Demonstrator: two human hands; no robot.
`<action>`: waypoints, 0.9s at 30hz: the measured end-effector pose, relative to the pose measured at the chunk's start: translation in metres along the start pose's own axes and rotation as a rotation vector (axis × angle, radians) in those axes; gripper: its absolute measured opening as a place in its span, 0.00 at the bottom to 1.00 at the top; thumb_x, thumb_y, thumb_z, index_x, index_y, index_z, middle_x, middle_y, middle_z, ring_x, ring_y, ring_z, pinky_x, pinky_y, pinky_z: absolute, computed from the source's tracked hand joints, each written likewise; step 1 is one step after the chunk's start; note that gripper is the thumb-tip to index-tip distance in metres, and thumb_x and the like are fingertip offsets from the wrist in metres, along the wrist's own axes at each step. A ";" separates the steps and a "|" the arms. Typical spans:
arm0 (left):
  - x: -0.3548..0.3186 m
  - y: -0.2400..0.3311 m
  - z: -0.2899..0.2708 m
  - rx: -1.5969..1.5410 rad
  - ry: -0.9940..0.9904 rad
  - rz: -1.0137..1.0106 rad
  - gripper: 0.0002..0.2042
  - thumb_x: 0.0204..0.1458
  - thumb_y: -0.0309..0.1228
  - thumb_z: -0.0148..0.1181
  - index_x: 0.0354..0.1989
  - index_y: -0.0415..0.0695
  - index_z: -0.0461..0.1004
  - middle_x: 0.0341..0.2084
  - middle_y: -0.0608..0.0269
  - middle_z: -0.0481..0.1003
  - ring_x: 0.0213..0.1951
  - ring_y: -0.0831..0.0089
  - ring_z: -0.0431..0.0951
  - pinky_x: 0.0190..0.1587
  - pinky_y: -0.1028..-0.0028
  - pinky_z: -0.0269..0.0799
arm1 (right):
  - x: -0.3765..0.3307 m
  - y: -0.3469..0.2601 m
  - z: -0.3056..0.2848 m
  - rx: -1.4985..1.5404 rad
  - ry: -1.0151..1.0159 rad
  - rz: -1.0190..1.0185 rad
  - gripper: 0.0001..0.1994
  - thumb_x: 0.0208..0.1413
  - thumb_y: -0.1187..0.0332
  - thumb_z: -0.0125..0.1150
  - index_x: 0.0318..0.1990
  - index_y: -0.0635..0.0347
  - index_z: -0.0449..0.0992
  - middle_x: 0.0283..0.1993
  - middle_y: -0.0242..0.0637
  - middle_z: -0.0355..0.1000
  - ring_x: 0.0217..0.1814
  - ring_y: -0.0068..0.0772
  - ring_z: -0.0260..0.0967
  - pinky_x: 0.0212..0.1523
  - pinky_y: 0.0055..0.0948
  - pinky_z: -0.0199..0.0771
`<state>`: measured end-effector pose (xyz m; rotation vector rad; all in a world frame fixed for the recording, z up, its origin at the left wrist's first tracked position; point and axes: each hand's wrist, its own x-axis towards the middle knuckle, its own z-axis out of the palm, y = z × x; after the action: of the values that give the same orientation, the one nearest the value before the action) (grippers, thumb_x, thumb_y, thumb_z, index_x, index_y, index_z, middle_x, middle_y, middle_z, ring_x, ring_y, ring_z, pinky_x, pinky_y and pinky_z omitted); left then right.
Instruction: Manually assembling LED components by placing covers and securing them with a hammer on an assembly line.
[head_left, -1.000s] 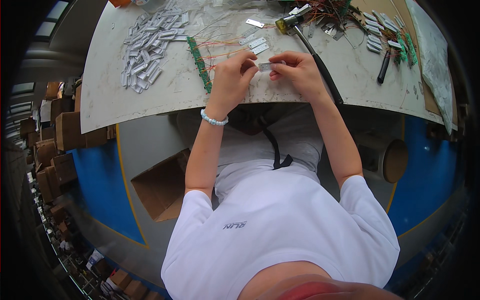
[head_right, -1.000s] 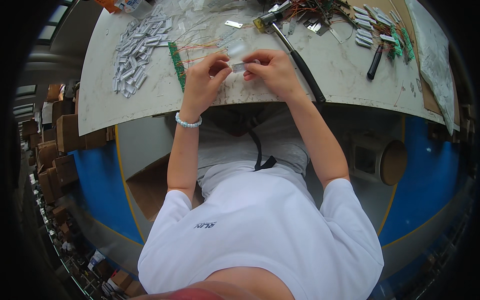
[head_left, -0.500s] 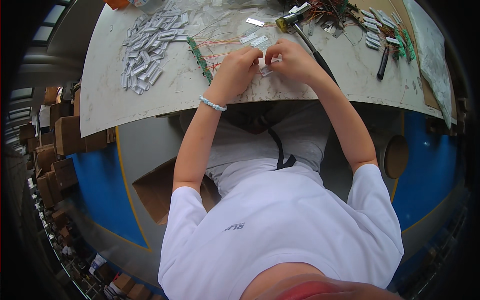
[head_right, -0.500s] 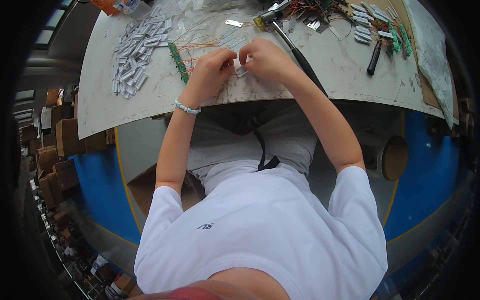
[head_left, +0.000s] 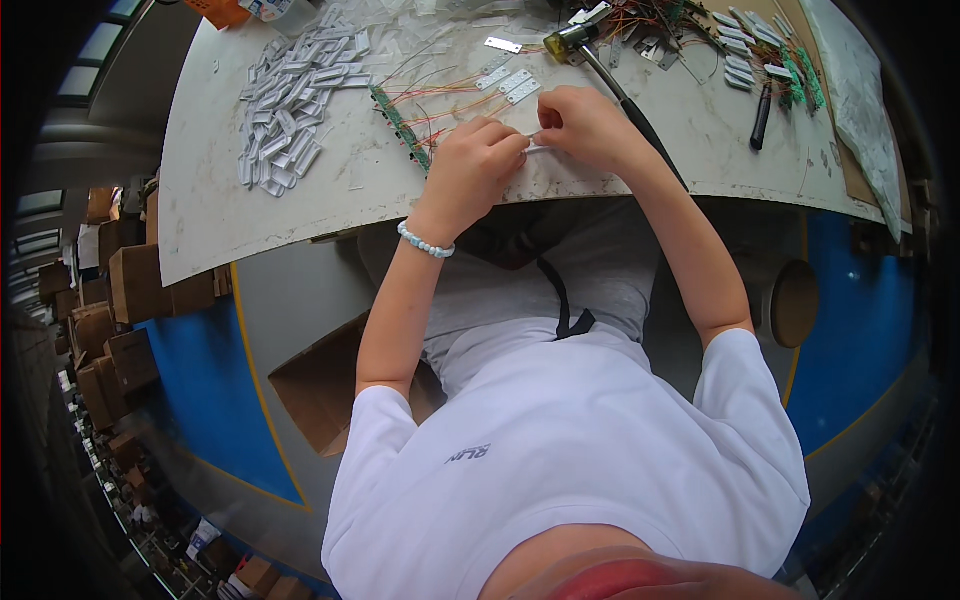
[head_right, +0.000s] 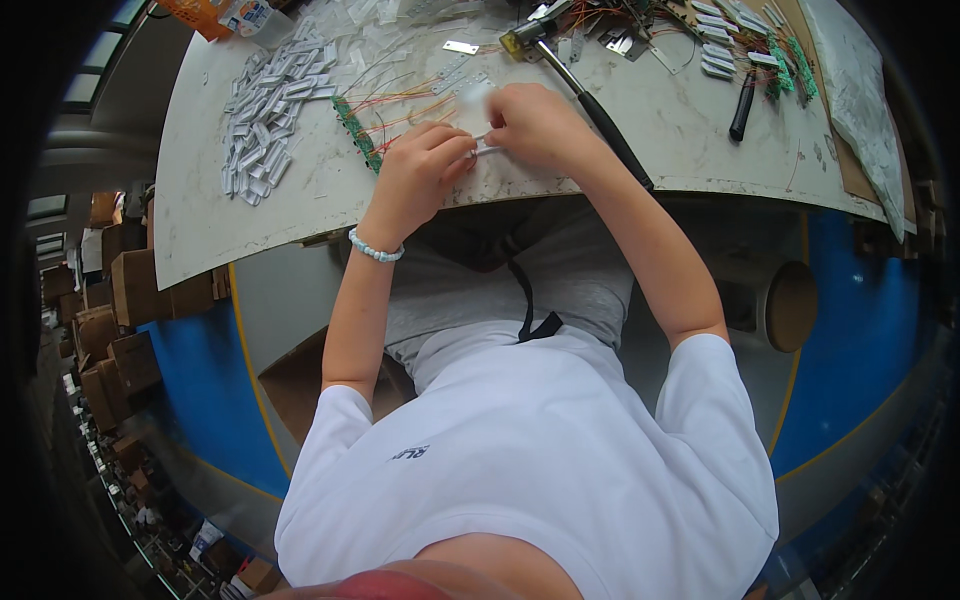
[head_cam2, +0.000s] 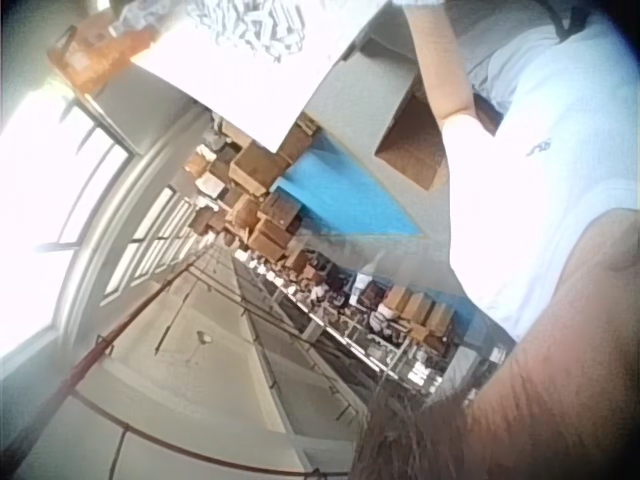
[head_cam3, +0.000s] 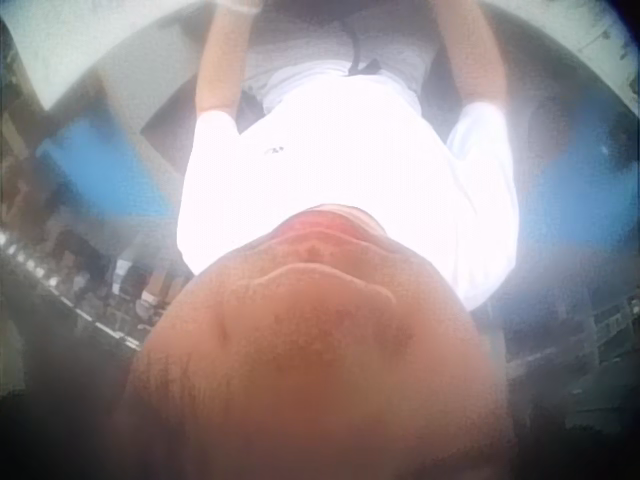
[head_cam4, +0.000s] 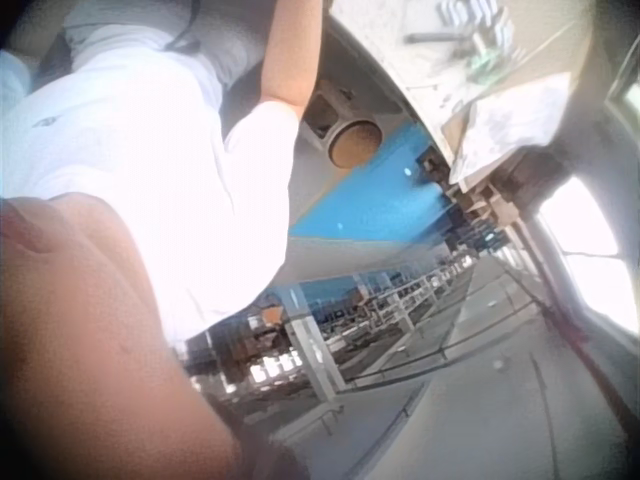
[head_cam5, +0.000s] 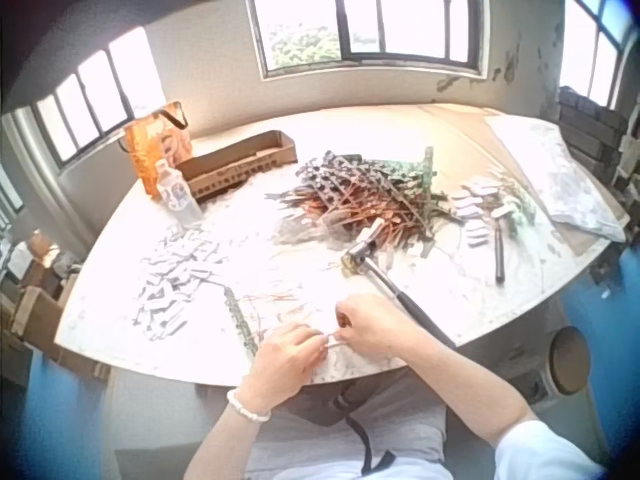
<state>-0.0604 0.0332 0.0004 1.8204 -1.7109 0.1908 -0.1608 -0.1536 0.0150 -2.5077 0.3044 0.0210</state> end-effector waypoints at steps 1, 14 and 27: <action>-0.002 0.003 0.002 -0.001 -0.001 0.001 0.11 0.47 0.24 0.67 0.41 0.43 0.78 0.35 0.61 0.79 0.39 0.61 0.79 0.41 0.64 0.76 | -0.003 0.001 0.005 0.009 0.093 -0.055 0.11 0.48 0.67 0.69 0.33 0.64 0.76 0.34 0.45 0.75 0.40 0.46 0.73 0.41 0.40 0.73; -0.022 0.030 -0.016 0.241 -0.169 -0.016 0.15 0.57 0.36 0.61 0.51 0.47 0.77 0.57 0.56 0.72 0.61 0.57 0.69 0.61 0.58 0.63 | -0.005 0.000 0.001 0.018 0.145 -0.110 0.11 0.49 0.67 0.69 0.32 0.66 0.76 0.33 0.44 0.73 0.36 0.45 0.72 0.39 0.38 0.72; -0.025 0.044 0.001 0.291 -0.072 -0.168 0.14 0.60 0.40 0.58 0.50 0.48 0.77 0.57 0.57 0.72 0.60 0.56 0.69 0.61 0.56 0.61 | 0.128 0.041 -0.036 -0.536 0.188 -0.238 0.15 0.50 0.74 0.66 0.47 0.64 0.78 0.42 0.46 0.77 0.45 0.49 0.75 0.49 0.43 0.74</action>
<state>-0.1052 0.0553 0.0021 2.1967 -1.6348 0.3213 -0.0475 -0.2335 0.0103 -3.0703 0.0762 -0.2633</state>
